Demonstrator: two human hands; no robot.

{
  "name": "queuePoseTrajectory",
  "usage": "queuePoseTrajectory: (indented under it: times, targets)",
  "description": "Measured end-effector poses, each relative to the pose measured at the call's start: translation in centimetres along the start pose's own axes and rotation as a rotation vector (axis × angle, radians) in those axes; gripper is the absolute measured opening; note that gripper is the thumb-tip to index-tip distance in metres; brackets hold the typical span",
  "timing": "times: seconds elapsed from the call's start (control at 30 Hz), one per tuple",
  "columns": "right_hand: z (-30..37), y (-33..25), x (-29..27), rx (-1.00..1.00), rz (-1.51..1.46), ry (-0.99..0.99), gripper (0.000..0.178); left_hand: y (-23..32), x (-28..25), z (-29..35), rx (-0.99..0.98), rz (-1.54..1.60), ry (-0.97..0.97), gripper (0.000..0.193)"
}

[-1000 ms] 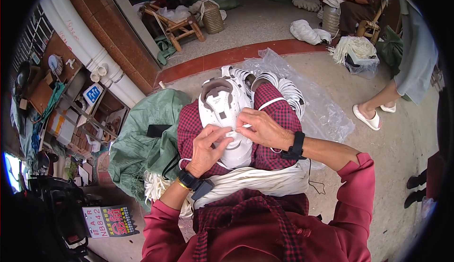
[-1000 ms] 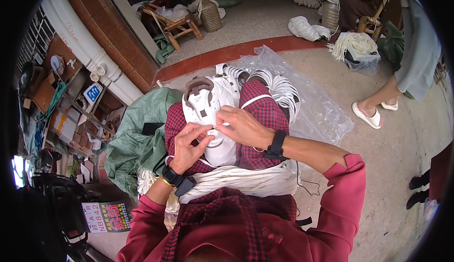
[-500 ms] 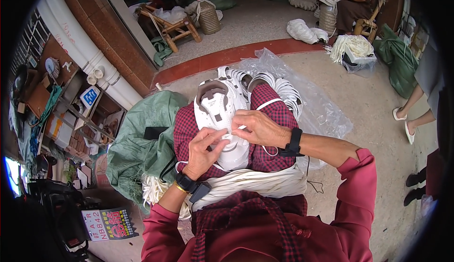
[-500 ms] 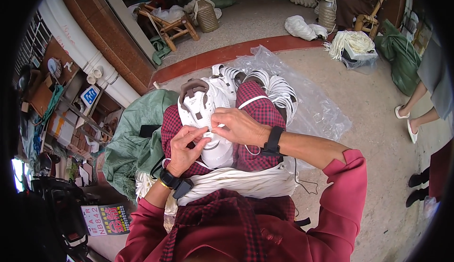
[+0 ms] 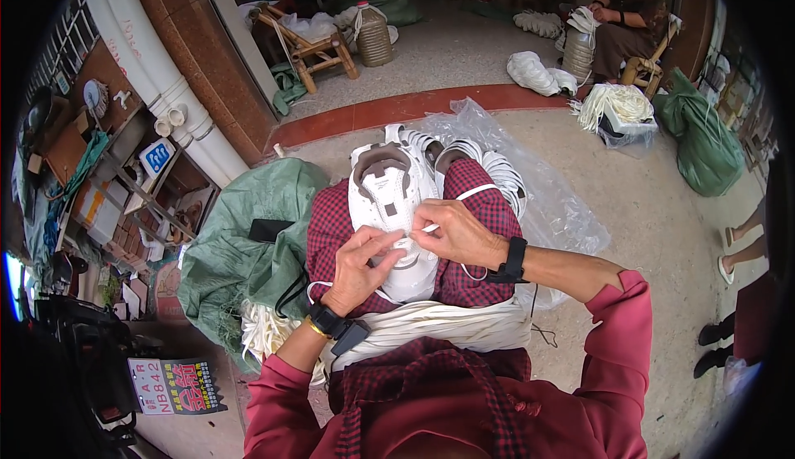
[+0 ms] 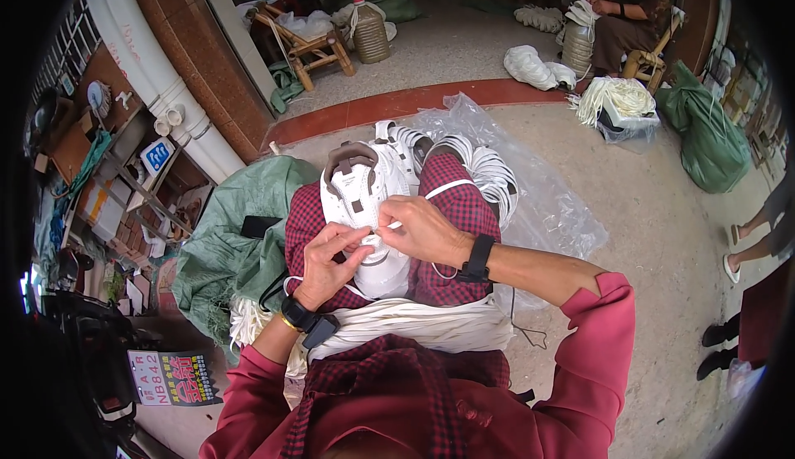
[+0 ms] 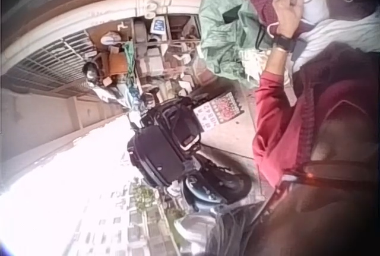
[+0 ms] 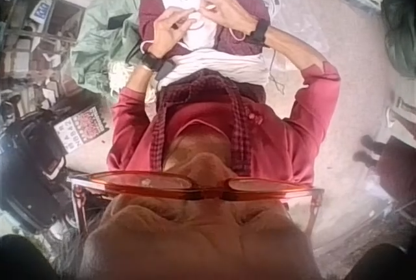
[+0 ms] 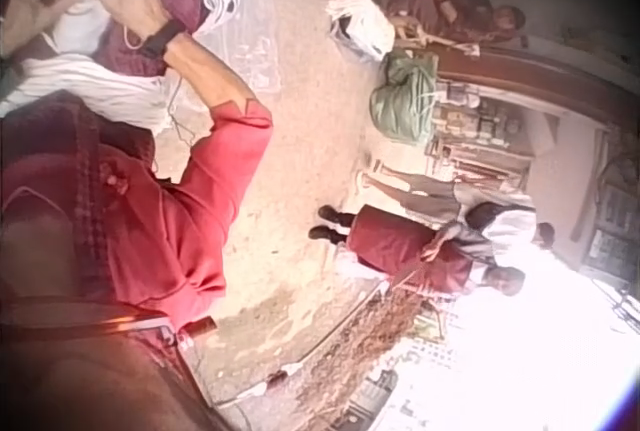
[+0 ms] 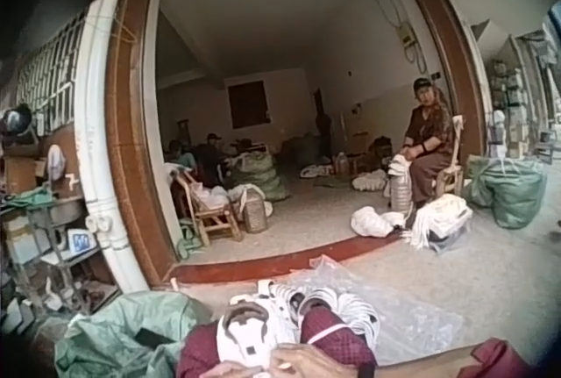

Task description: Manually lacing and assembling parts of athletic footwear.

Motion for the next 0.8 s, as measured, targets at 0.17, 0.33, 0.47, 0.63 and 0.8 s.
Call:
queuePoseTrajectory:
  times: [0.17, 0.33, 0.47, 0.63, 0.8]
  targets:
    - [-0.1, -0.5, -0.1, 0.033, 0.001, -0.022, 0.013, -0.4, -0.1, 0.2, -0.017, 0.038, 0.003, 0.036]
    - [0.0, -0.2, 0.3, 0.017, -0.015, -0.02, 0.011, -0.5, -0.2, 0.3, -0.005, 0.056, -0.013, 0.034]
    - [0.2, -0.6, 0.7, 0.017, 0.022, -0.022, 0.01, -0.3, -0.1, 0.0, 0.005, 0.072, -0.019, 0.032]
    - [-0.2, -0.9, 0.1, 0.072, 0.165, -0.047, 0.013, -0.1, -0.4, 0.0, -0.031, 0.111, 0.04, 0.032]
    - [-0.1, -1.8, -0.5, -0.065, 0.278, -0.102, 0.011, -0.1, -1.6, -0.2, -0.159, 0.08, 0.065, 0.023]
Point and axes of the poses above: each hand's wrist, its own z-axis away from the middle knuckle, its own x-axis out of the palm, y = z × x, the point moved 3 cm from there along -z, towards the middle knuckle, and after that the axes turned 14 degrees about z, right-handed, at the moved point
